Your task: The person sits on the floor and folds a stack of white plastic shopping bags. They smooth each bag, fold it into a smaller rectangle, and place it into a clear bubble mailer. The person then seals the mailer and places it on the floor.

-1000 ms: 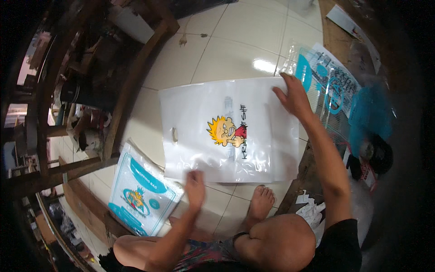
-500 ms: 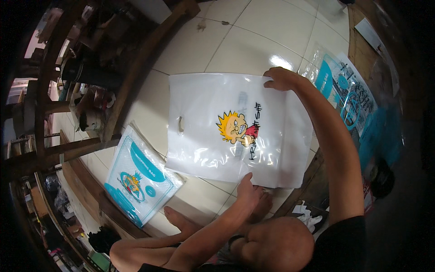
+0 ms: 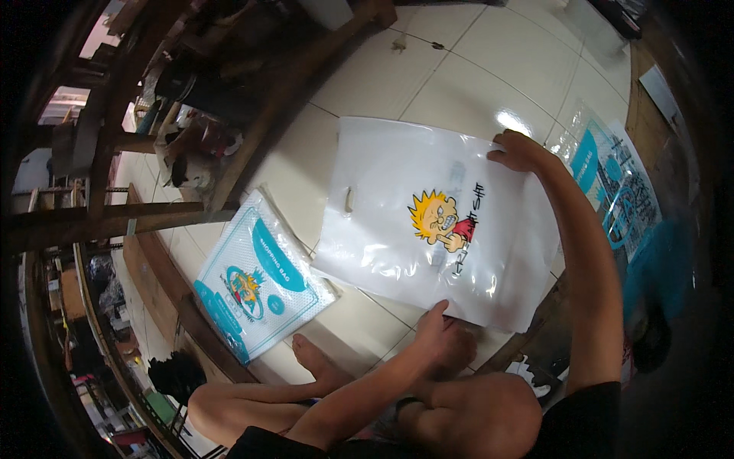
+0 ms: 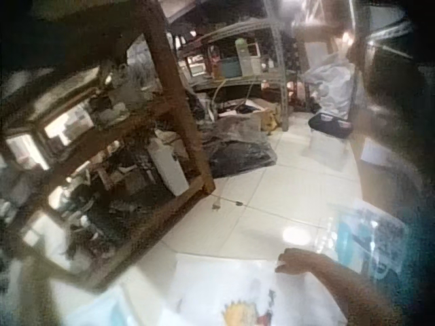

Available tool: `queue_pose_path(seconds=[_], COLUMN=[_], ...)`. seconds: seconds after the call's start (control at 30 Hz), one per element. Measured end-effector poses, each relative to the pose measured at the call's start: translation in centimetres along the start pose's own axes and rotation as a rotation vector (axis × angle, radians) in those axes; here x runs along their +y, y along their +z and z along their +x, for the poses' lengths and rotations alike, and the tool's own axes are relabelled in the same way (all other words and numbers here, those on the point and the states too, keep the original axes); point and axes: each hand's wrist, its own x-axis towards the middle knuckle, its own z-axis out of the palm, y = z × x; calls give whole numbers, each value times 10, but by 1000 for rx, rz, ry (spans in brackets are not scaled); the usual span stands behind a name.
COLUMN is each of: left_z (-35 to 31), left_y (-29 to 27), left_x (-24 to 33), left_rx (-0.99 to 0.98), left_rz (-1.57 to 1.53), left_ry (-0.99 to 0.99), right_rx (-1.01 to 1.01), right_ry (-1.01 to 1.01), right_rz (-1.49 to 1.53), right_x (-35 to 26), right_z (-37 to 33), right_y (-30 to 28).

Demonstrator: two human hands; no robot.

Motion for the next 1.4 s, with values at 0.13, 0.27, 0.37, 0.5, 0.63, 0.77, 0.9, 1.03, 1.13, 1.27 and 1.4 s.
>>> queue_pose_path(seconds=[0.13,0.27,0.37,0.5,0.63,0.77,0.9,1.03,1.13,1.27,1.4], left_z=[-35,-21,-22,-22,-15,-74,-54,-12,5,23,33], left_y=[20,26,23,14,-25,-43,-52,-34,-26,-6,-12], left_x=[17,26,24,28,43,100,224,310,327,300,285], left_rx=[197,183,48,1,-151,-326,-15,682,700,615,704], left_rz=[40,104,109,297,533,1062,1319,1488,1666,1618,1585], left_ry=[226,188,191,300,124,-83,1018,1499,1095,1321,1532], right_rx=[-36,0,9,56,93,571,1070,910,423,553,529], right_ry=[51,-29,-7,-24,0,114,504,746,815,829,888], right_rz=[50,-22,5,-8,26,174,243,338,728,712,644], right_x=[8,-4,-7,-6,-20,0,30,53,4,-10,-31], right_z=[-1,7,4,0,-5,-26,-123,-204,-216,-211,-209], right_y=[-9,4,0,4,1,20,61,165,151,157,148])
